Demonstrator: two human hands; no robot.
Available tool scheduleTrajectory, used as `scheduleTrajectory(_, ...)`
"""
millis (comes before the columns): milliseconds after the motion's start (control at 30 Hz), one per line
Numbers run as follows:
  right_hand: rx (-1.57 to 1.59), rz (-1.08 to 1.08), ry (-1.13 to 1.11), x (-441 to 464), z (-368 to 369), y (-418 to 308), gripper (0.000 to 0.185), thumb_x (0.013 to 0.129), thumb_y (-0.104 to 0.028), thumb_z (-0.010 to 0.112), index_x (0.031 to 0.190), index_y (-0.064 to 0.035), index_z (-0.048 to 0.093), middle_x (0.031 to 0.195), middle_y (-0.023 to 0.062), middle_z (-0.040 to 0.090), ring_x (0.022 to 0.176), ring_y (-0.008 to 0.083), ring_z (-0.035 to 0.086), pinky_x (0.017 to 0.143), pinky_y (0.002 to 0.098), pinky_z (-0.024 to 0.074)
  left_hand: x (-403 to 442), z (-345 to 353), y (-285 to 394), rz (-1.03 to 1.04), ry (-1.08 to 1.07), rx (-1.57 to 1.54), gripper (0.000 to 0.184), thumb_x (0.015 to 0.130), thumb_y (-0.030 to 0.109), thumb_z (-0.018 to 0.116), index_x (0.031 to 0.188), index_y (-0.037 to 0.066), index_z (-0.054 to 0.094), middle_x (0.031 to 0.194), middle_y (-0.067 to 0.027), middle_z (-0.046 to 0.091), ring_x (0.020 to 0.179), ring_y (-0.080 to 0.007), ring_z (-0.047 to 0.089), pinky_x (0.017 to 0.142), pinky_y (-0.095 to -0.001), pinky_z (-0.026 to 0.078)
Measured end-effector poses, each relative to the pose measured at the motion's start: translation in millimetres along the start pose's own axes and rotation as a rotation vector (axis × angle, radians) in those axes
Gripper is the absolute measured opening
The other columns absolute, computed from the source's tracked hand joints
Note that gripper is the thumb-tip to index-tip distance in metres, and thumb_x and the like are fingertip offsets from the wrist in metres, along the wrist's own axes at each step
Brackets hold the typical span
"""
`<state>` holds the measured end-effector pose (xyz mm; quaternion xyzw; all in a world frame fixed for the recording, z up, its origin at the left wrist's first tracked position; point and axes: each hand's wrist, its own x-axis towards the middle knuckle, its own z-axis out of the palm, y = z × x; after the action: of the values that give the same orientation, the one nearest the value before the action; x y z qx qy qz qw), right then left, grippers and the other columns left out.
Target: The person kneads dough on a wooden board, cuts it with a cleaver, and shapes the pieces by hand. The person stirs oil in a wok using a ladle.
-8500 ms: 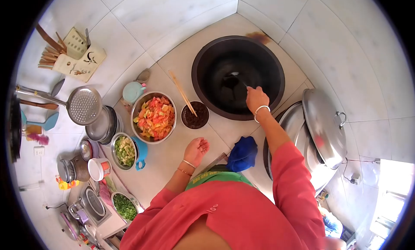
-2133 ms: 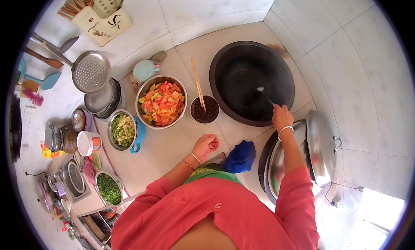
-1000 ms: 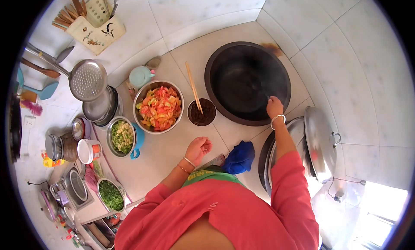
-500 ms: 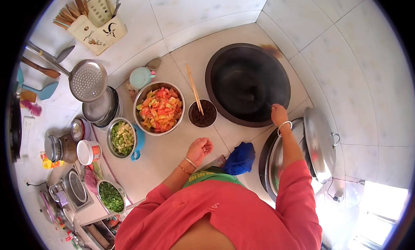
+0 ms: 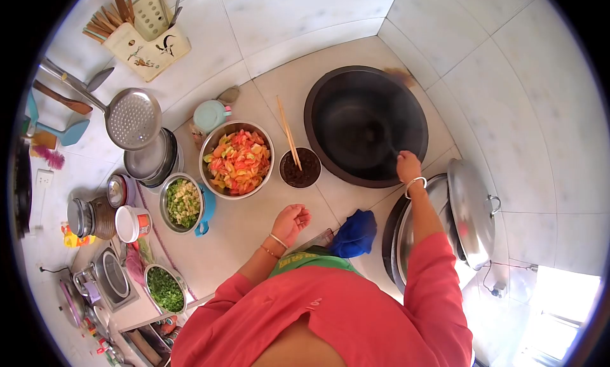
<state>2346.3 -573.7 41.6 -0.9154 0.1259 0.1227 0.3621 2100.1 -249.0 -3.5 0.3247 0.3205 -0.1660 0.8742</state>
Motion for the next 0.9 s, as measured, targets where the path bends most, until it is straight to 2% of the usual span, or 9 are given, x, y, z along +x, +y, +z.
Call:
scheduleTrajectory(100, -0.261, -0.189, 0.129, 23, -11, 34, 0.033, 0.092, -0.015, 0.054, 0.121, -0.0015, 0.062, 0.074, 0.0112, 0.064, 0.053, 0.0188, 0.060, 0.042, 0.0307, 0.0466, 0, 0, 0, -0.005, -0.005, 0.011, 0.016, 0.100, 0.017, 0.048, 0.109, 0.006, 0.054, 0.096, -0.0055, 0.063, 0.086, -0.0159, 0.063, 0.082, -0.0323, 0.052)
scheduleTrajectory(200, -0.123, -0.031, 0.097, 0, -20, 9, 0.033, 0.092, -0.014, 0.053, 0.122, -0.0021, 0.061, 0.072, 0.0111, 0.063, 0.051, 0.0191, 0.059, 0.040, 0.0300, 0.0442, 3, 2, -1, -0.010, -0.019, 0.014, 0.016, 0.099, 0.017, 0.048, 0.109, 0.006, 0.054, 0.096, -0.0054, 0.063, 0.087, -0.0159, 0.063, 0.082, -0.0322, 0.052)
scheduleTrajectory(267, 0.091, 0.179, -0.002, 0, -11, 7, 0.031, 0.093, -0.014, 0.052, 0.122, -0.0031, 0.060, 0.069, 0.0103, 0.060, 0.046, 0.0185, 0.055, 0.037, 0.0290, 0.0402, 3, 3, -1, -0.006, -0.026, 0.009, 0.016, 0.099, 0.017, 0.048, 0.109, 0.006, 0.054, 0.096, -0.0054, 0.063, 0.087, -0.0160, 0.063, 0.082, -0.0322, 0.052)
scheduleTrajectory(300, 0.094, 0.175, -0.003, -3, -4, 2, 0.031, 0.093, -0.014, 0.052, 0.122, -0.0031, 0.060, 0.069, 0.0103, 0.060, 0.046, 0.0185, 0.055, 0.037, 0.0290, 0.0402, 2, 3, -1, 0.001, -0.031, 0.006, 0.016, 0.099, 0.017, 0.048, 0.109, 0.006, 0.054, 0.096, -0.0054, 0.063, 0.086, -0.0160, 0.063, 0.082, -0.0322, 0.052)
scheduleTrajectory(433, 0.574, 0.398, -0.146, -15, 42, -17, 0.022, 0.092, -0.010, 0.052, 0.112, -0.0040, 0.058, 0.063, 0.0085, 0.054, 0.044, 0.0146, 0.047, 0.035, 0.0271, 0.0342, -3, 9, 4, 0.007, -0.003, -0.012, 0.017, 0.099, 0.018, 0.049, 0.109, 0.005, 0.054, 0.094, -0.0059, 0.062, 0.083, -0.0164, 0.063, 0.080, -0.0326, 0.053)
scheduleTrajectory(500, 0.680, 0.454, -0.176, -13, 56, -22, 0.022, 0.093, -0.008, 0.050, 0.114, -0.0048, 0.056, 0.071, 0.0115, 0.055, 0.045, 0.0110, 0.043, 0.036, 0.0240, 0.0340, -7, 13, 8, 0.021, 0.001, -0.004, 0.017, 0.099, 0.018, 0.049, 0.109, 0.005, 0.054, 0.094, -0.0061, 0.062, 0.084, -0.0166, 0.063, 0.080, -0.0326, 0.053)
scheduleTrajectory(600, 1.030, 0.695, -0.272, -15, 62, -31, 0.023, 0.095, -0.004, 0.046, 0.116, -0.0033, 0.056, 0.084, 0.0145, 0.055, 0.046, 0.0063, 0.037, 0.037, 0.0163, 0.0307, -14, 16, 14, 0.053, 0.009, 0.004, 0.017, 0.099, 0.018, 0.048, 0.108, 0.005, 0.054, 0.094, -0.0064, 0.062, 0.085, -0.0170, 0.063, 0.080, -0.0329, 0.053)
scheduleTrajectory(733, 1.116, 0.676, -0.325, -35, 57, -39, 0.021, 0.096, -0.005, 0.048, 0.115, -0.0033, 0.056, 0.081, 0.0126, 0.054, 0.046, 0.0056, 0.037, 0.036, 0.0163, 0.0297, -20, 14, 15, 0.095, 0.002, 0.005, 0.016, 0.099, 0.016, 0.048, 0.109, 0.006, 0.054, 0.097, -0.0063, 0.062, 0.088, -0.0176, 0.062, 0.083, -0.0330, 0.053)
scheduleTrajectory(900, 1.067, 0.500, -0.382, -61, 42, -43, 0.021, 0.094, -0.005, 0.054, 0.115, -0.0041, 0.057, 0.077, 0.0099, 0.054, 0.046, 0.0044, 0.036, 0.035, 0.0164, 0.0294, -21, 17, 14, 0.124, -0.019, 0.007, 0.015, 0.099, 0.015, 0.048, 0.109, 0.006, 0.053, 0.098, -0.0068, 0.062, 0.090, -0.0182, 0.062, 0.083, -0.0337, 0.052)
